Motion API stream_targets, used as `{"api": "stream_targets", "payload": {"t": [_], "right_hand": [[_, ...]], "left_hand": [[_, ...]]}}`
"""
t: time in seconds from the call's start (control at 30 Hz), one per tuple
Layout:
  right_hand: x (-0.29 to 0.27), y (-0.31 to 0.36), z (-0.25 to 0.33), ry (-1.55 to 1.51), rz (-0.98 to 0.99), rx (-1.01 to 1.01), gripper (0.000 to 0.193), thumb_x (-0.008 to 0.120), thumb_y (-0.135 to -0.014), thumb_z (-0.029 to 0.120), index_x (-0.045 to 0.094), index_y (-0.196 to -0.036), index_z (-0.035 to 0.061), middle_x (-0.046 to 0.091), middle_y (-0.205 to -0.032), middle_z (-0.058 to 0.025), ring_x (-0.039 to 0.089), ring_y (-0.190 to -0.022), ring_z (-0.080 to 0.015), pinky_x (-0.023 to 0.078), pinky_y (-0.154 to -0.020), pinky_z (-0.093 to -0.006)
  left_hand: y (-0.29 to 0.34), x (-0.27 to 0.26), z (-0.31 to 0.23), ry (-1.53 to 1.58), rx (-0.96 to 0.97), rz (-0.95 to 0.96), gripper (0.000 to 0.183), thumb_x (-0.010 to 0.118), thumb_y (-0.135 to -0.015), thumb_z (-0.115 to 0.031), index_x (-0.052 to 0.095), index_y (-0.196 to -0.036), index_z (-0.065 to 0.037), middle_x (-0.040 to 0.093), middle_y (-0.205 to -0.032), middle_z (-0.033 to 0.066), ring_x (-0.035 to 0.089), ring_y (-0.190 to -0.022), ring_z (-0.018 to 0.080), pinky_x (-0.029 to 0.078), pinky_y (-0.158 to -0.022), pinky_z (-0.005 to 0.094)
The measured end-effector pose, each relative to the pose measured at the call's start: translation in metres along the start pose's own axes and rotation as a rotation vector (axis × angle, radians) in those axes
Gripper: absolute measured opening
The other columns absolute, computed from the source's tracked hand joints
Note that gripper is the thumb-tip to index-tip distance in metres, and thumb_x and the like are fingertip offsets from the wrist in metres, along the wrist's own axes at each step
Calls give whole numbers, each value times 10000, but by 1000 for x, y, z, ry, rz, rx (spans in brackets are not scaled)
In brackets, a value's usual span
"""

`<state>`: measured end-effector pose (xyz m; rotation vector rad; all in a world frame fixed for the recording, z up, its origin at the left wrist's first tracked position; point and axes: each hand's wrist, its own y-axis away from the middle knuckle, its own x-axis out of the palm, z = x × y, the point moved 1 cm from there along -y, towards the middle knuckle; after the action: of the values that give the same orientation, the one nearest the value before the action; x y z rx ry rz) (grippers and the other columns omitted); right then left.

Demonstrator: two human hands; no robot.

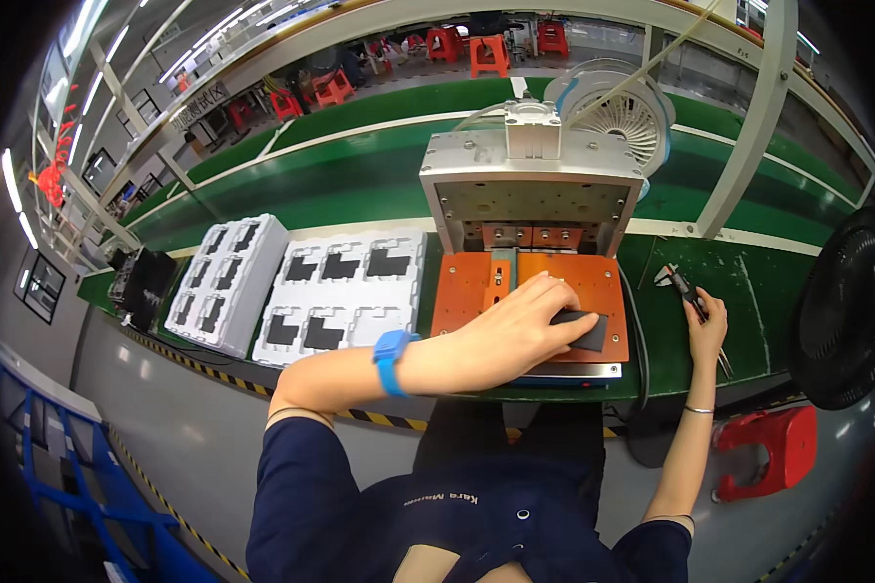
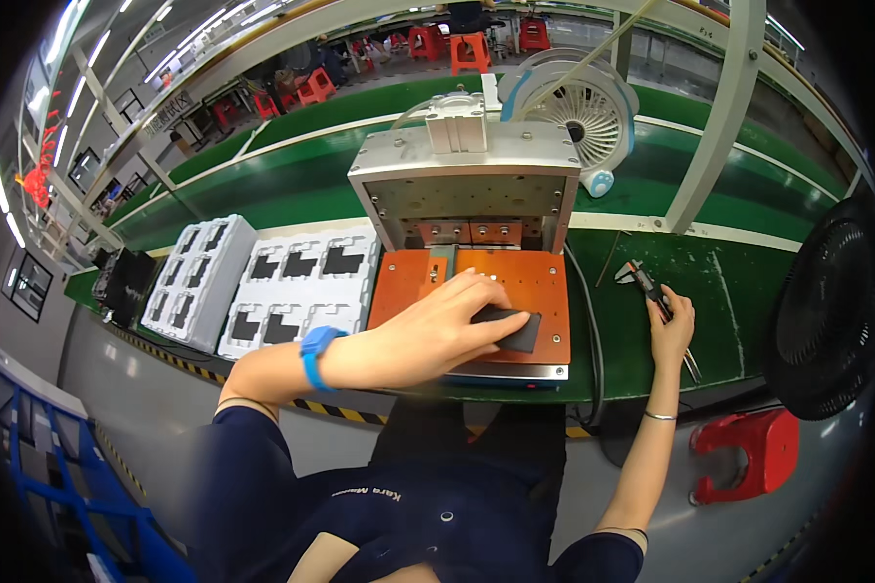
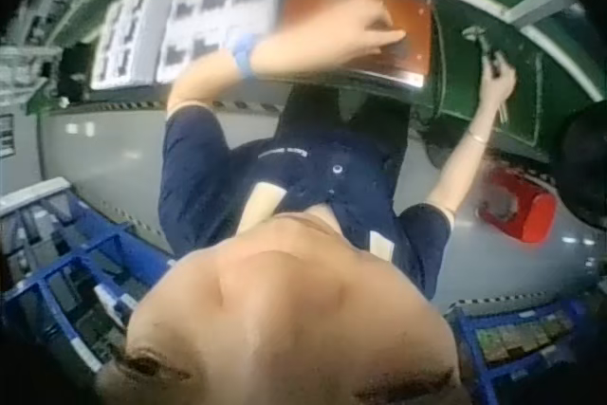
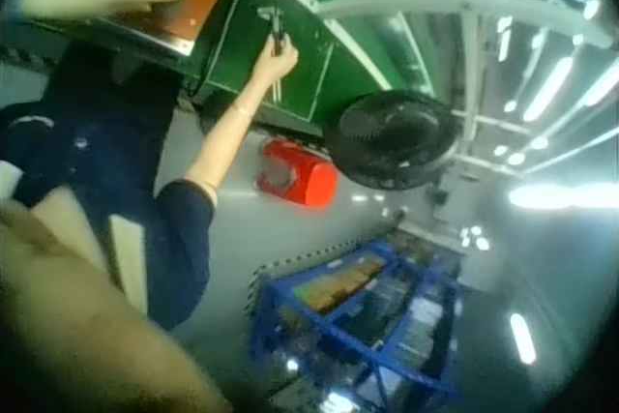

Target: The person places small black rectangular components into a press machine, activates the press, and then uses a caliper to measure the components. The person repeats this process for multiple units, placing the finished items into a white foam tray.

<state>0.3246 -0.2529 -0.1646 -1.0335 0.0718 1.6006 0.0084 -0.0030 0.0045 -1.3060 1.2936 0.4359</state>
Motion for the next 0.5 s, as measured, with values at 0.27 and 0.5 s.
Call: {"api": "stream_targets", "payload": {"t": [0.27, 0.5], "right_hand": [[-29, 21, 89, -27, -292, -213, 241, 718, -870, 84, 714, -1108, 47, 670, -1011, -92, 622, -974, -228, 477, -878, -342], [-30, 45, 245, -285, 428, -661, 384, 808, -745, 247, 699, -1068, 71, 670, -1125, -77, 592, -1032, -276, 455, -913, -388]], "left_hand": [[24, 14, 14, -93, -152, -33, 402, 675, -848, -57, 595, -1237, 11, 549, -1208, 205, 537, -1128, 373, 454, -967, 469], [53, 7, -1, -207, -208, 84, 548, 713, -848, -239, 549, -1320, -15, 501, -1390, 200, 485, -1301, 352, 405, -1056, 507]]}}
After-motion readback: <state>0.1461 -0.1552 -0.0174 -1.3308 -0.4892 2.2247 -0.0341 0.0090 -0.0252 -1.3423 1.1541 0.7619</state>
